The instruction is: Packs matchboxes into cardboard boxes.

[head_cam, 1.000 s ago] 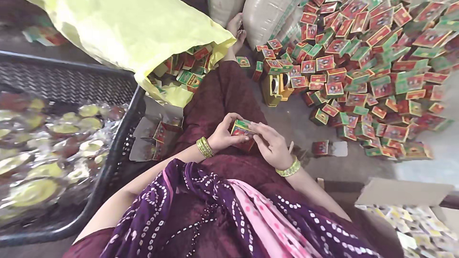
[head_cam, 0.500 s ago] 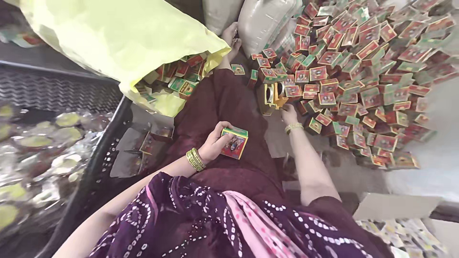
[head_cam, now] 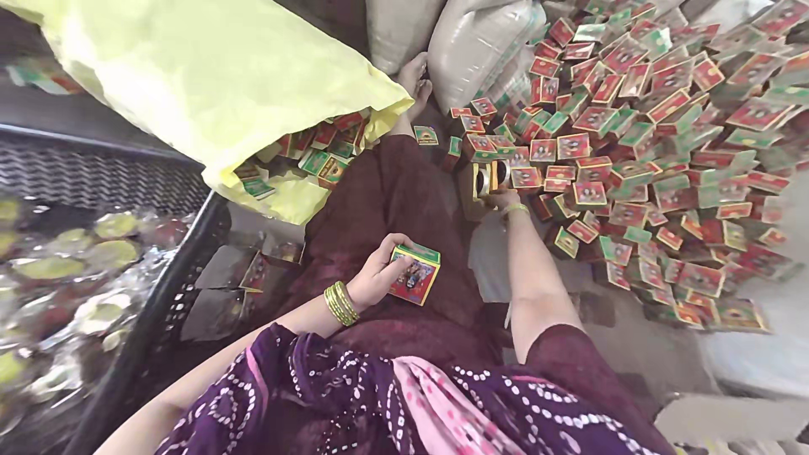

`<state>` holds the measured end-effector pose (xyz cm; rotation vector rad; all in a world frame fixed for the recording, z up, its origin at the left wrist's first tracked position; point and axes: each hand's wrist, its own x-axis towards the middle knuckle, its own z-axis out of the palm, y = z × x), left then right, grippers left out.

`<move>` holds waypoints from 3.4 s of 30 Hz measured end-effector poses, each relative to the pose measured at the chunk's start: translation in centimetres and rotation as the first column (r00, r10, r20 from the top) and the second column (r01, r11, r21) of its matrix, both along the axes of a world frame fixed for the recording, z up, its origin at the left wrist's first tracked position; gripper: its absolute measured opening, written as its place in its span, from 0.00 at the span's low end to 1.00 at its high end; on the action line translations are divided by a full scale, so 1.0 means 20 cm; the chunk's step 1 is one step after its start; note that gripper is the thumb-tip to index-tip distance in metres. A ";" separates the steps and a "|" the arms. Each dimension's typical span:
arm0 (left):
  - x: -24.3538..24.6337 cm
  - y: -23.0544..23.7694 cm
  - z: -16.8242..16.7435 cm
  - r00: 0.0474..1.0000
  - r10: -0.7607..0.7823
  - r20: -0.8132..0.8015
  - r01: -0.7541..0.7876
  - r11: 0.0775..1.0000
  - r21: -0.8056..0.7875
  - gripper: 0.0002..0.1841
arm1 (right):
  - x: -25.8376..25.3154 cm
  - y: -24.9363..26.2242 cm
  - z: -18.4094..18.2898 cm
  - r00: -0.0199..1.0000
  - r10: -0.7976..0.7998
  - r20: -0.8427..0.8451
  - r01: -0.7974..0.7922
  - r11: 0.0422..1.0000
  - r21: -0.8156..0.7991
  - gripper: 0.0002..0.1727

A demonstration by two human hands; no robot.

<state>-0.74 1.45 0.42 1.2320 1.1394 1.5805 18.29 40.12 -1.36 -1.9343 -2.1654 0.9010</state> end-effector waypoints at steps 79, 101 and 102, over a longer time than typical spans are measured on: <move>0.03 -0.02 -0.05 0.984 0.156 -0.080 -0.166 0.976 -0.140 0.34 | 0.66 -0.63 0.79 0.963 0.174 0.204 -0.174 0.985 -0.019 0.28; 0.10 -0.05 -0.01 0.962 0.025 -0.271 -0.038 0.998 -0.044 0.25 | 0.61 -1.23 0.57 0.846 0.455 0.276 -0.531 0.682 0.503 0.17; 0.11 -0.05 -0.01 0.954 0.025 -0.298 -0.037 0.999 -0.035 0.29 | 0.57 -1.27 0.61 0.850 0.475 0.227 -0.504 0.610 0.612 0.16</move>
